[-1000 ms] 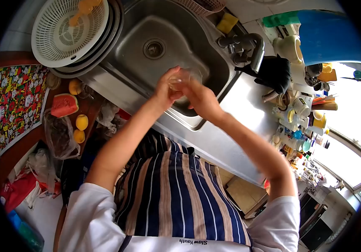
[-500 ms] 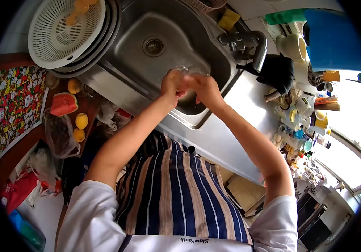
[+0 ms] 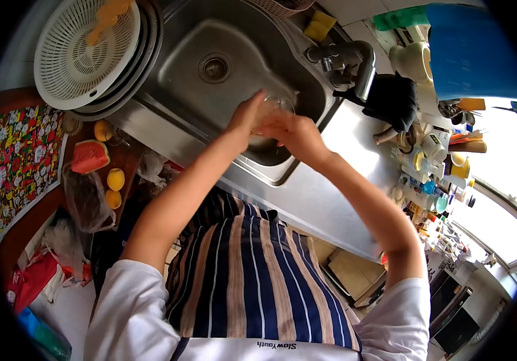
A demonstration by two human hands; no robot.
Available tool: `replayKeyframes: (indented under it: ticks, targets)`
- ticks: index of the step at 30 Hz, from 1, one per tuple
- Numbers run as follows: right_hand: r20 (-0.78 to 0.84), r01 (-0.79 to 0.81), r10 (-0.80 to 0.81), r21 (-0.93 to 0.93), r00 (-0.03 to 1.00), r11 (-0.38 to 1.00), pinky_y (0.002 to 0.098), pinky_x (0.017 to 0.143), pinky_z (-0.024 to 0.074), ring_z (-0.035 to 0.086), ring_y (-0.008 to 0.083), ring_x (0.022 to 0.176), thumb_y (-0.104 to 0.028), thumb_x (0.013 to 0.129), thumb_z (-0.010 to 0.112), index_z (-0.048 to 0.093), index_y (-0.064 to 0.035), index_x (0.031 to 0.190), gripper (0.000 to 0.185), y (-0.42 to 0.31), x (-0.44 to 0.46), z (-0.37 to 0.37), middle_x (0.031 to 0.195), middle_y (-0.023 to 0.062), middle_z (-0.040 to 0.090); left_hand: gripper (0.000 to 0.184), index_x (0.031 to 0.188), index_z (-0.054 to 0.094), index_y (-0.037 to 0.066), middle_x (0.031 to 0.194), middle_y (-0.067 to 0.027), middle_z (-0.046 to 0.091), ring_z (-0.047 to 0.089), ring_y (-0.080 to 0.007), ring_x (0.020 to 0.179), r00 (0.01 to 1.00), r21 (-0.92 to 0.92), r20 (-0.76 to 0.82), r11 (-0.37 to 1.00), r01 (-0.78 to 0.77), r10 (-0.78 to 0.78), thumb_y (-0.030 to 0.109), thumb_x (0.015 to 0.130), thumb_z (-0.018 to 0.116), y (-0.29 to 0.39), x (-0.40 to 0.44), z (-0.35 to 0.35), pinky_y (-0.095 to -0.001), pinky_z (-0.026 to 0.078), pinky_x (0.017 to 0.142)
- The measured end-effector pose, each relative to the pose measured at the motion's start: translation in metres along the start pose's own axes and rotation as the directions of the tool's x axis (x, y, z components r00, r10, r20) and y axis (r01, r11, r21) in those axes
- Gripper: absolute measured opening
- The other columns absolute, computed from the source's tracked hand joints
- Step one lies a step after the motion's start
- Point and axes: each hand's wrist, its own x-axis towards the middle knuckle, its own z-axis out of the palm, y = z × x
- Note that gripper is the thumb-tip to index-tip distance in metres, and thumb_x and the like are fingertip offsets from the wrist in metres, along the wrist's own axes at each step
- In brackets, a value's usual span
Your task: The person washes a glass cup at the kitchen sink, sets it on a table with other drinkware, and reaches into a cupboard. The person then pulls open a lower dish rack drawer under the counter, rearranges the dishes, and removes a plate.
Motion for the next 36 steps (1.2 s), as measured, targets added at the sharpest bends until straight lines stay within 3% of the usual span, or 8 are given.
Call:
replayKeyframes:
  ticks: [8,14,18,20,23,27,29,36]
  targets:
    - [-0.101,-0.236,0.31,0.441,0.946,0.866,0.0286,0.049,0.0491,0.066,0.0191,0.067,-0.033,0.092,0.058,0.059,-0.0046,0.105,0.032,-0.011,-0.005,0.012,0.08,0.0071,0.069,0.034,0.108,0.058,0.009,0.088,-0.0064,0.065,0.065,-0.0192,0.072,0.954,-0.143,0.018,0.945,-0.293,0.299,0.038,0.089,0.053,-0.023,-0.004,0.0,-0.0325,0.053,0.053]
    - [0.377,0.658,-0.553,-0.562,0.743,0.502,0.0396,0.108,0.0329,0.044,0.0238,0.126,-0.011,0.077,0.063,0.05,-0.0135,0.121,0.045,0.038,-0.011,-0.025,0.127,0.008,0.054,0.034,0.097,0.063,0.014,0.082,-0.0025,0.067,0.063,-0.0193,0.065,0.953,0.147,0.196,0.968,0.204,-0.23,0.037,0.09,0.04,0.01,0.003,-0.016,-0.0274,0.039,0.039]
    - [-0.031,0.343,-0.495,-0.683,0.868,0.645,0.0384,0.107,0.0335,0.046,0.0294,0.124,0.0,0.078,0.058,0.057,-0.0112,0.115,0.039,0.041,-0.011,-0.025,0.129,0.0089,0.054,0.035,0.097,0.062,0.007,0.085,-0.0064,0.068,0.066,-0.0225,0.067,0.973,0.246,-0.198,0.967,-0.069,0.12,0.036,0.088,0.045,-0.002,0.029,-0.017,-0.0296,0.047,0.042]
    - [-0.34,0.103,-0.229,-0.352,0.912,0.93,0.0383,0.106,0.0339,0.045,0.0307,0.125,-0.001,0.079,0.058,0.055,-0.0082,0.12,0.042,0.062,-0.006,-0.014,0.13,0.0119,0.053,0.025,0.094,0.058,0.006,0.083,-0.0068,0.065,0.064,-0.0268,0.075,0.44,0.848,-0.289,0.441,-0.294,0.85,0.029,0.086,0.05,-0.007,0.029,-0.012,-0.0343,0.051,0.056]
    - [-0.598,-0.07,0.153,0.16,0.787,0.985,0.0354,0.105,0.0335,0.041,0.033,0.129,-0.004,0.084,0.058,0.035,-0.0012,0.14,0.061,0.07,0.002,-0.017,0.137,0.0244,0.043,0.019,0.097,0.058,0.008,0.093,-0.0091,0.06,0.06,-0.0293,0.079,0.141,0.962,0.137,-0.097,-0.255,0.98,0.024,0.086,0.055,-0.005,0.012,-0.006,-0.0334,0.049,0.068]
    - [-0.654,-0.091,0.195,0.189,0.731,0.978,0.0337,0.105,0.0322,0.037,0.0322,0.133,-0.012,0.088,0.056,0.021,-0.0104,0.147,0.068,0.073,0.026,-0.043,0.143,0.0224,0.036,0.013,0.093,0.057,0.008,0.094,-0.0082,0.061,0.061,-0.0255,0.082,0.14,0.868,0.153,-0.065,-0.493,0.978,0.02,0.088,0.056,-0.011,0.02,0.01,-0.0343,0.05,0.07]
    - [-0.646,-0.169,0.226,0.15,0.729,0.974,0.0334,0.104,0.0312,0.036,0.0296,0.134,-0.014,0.092,0.055,0.012,-0.018,0.15,0.073,0.065,0.026,-0.054,0.146,0.0198,0.033,0.018,0.097,0.056,0.01,0.099,-0.0061,0.062,0.062,-0.023,0.089,0.852,0.214,-0.158,0.859,-0.464,0.5,0.027,0.091,0.055,-0.006,0.024,0.02,-0.0367,0.052,0.072]
    - [-0.555,-0.1,0.268,0.314,0.787,0.944,0.027,0.107,0.0241,0.036,0.0217,0.132,-0.003,0.09,0.041,0.031,-0.0157,0.146,0.058,0.071,0.026,-0.056,0.145,0.0121,0.038,0.026,0.101,0.054,0.01,0.109,-0.0074,0.061,0.062,-0.0221,0.086,0.931,-0.308,0.079,0.897,-0.317,0.356,0.033,0.089,0.051,-0.014,0.046,0.035,-0.0376,0.056,0.069]
